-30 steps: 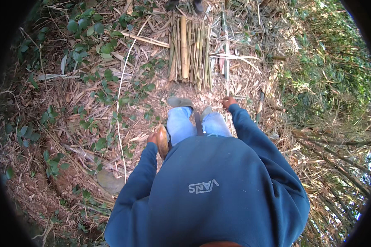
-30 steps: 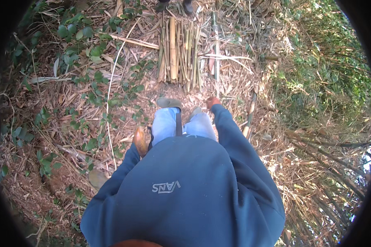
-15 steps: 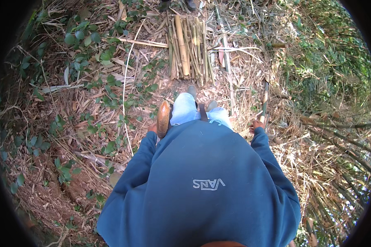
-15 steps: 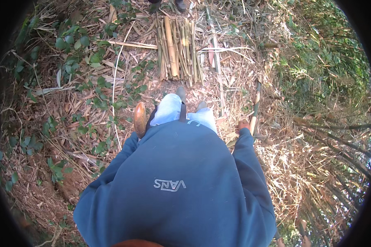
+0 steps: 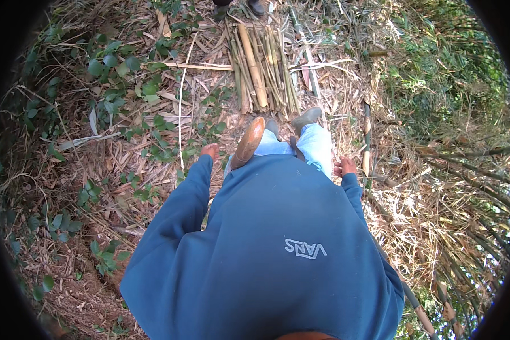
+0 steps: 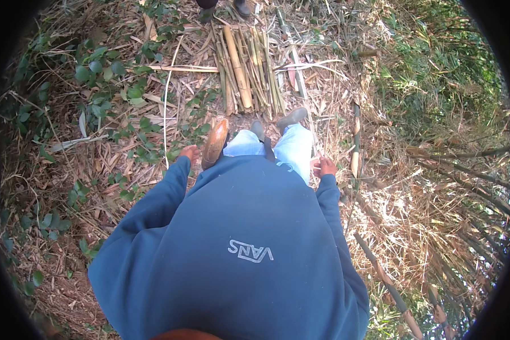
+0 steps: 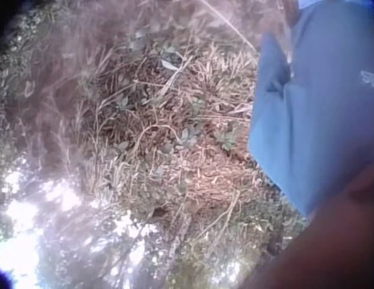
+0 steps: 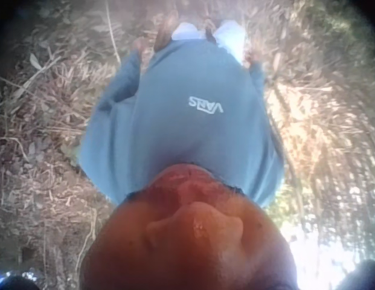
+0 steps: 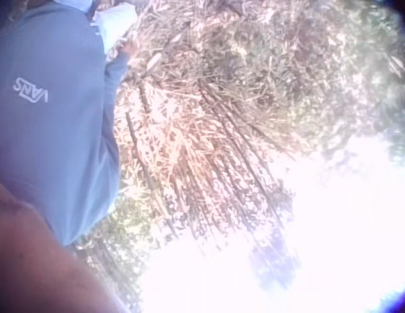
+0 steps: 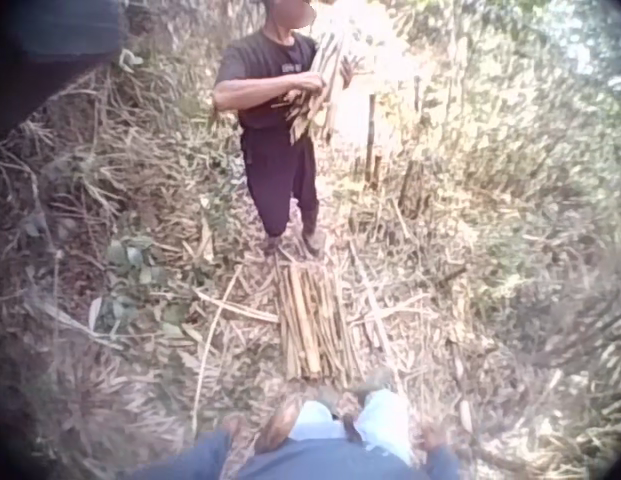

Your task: The person gathers cut bamboo poles from the ground in a wooded area, stacking them into a pile. They repeatedly pick up bundles and individual poles, aligning them and adding them to a growing stack.

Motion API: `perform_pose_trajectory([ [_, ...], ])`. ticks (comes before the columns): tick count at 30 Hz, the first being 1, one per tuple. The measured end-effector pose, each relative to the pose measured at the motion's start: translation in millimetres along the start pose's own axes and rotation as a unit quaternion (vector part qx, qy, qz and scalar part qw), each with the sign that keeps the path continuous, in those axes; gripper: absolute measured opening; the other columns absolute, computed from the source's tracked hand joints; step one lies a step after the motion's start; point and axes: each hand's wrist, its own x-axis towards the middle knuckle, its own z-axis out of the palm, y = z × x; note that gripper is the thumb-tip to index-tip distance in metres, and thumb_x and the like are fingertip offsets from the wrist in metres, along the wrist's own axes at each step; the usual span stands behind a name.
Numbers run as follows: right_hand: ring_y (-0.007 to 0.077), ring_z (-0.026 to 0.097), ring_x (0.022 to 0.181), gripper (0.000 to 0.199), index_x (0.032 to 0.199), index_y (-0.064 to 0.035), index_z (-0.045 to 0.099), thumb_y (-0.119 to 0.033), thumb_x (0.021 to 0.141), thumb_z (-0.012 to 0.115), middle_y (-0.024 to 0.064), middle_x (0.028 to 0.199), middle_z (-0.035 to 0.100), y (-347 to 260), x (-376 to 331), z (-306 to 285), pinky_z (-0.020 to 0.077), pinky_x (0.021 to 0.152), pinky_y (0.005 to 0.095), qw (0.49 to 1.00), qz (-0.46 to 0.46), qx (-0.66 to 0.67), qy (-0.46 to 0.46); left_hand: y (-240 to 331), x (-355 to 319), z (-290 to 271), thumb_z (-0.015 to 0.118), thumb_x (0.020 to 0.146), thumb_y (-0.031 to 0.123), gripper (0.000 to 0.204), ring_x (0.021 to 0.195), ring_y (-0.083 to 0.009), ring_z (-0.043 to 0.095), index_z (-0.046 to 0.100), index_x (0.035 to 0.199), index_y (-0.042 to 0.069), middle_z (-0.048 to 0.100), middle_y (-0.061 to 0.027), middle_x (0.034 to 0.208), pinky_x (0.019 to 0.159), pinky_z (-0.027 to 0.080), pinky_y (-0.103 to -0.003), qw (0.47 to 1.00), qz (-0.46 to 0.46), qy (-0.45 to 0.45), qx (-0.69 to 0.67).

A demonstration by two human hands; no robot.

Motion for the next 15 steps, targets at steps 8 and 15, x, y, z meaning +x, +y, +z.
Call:
perform_pose_trajectory([
  [8, 0.0241, 0.064, 0.078, 0.035, 0.113, -0.0104, 0.061, -0.029, 0.083, 0.064, 0.011, 0.098, 0.067, 57, 11, -3, 0.0533, 0.067, 0.039, 0.99, 0.005, -0.139, -0.021, 23, 9, 4, 0.052, 0.094, 0.031, 0.033, 0.076, -0.0157, 0.061, 0.057, 0.121, 0.015, 0.066, -0.0029, 0.102, 0.061, 0.049, -0.032, 0.999, 0.033, -0.036, -0.005],
  [15, 0.0159, 0.058, 0.053, 0.035, 0.114, -0.0047, 0.056, -0.03, 0.09, 0.054, 0.0123, 0.083, 0.066, 24, 15, 8, 0.0501, 0.045, 0.0309, 0.999, 0.035, -0.012, -0.023, -26, -8, -5, 0.054, 0.093, 0.03, 0.029, 0.071, -0.0156, 0.061, 0.06, 0.117, 0.014, 0.066, -0.0032, 0.094, 0.056, 0.05, -0.03, 0.999, 0.011, -0.001, -0.034],
])
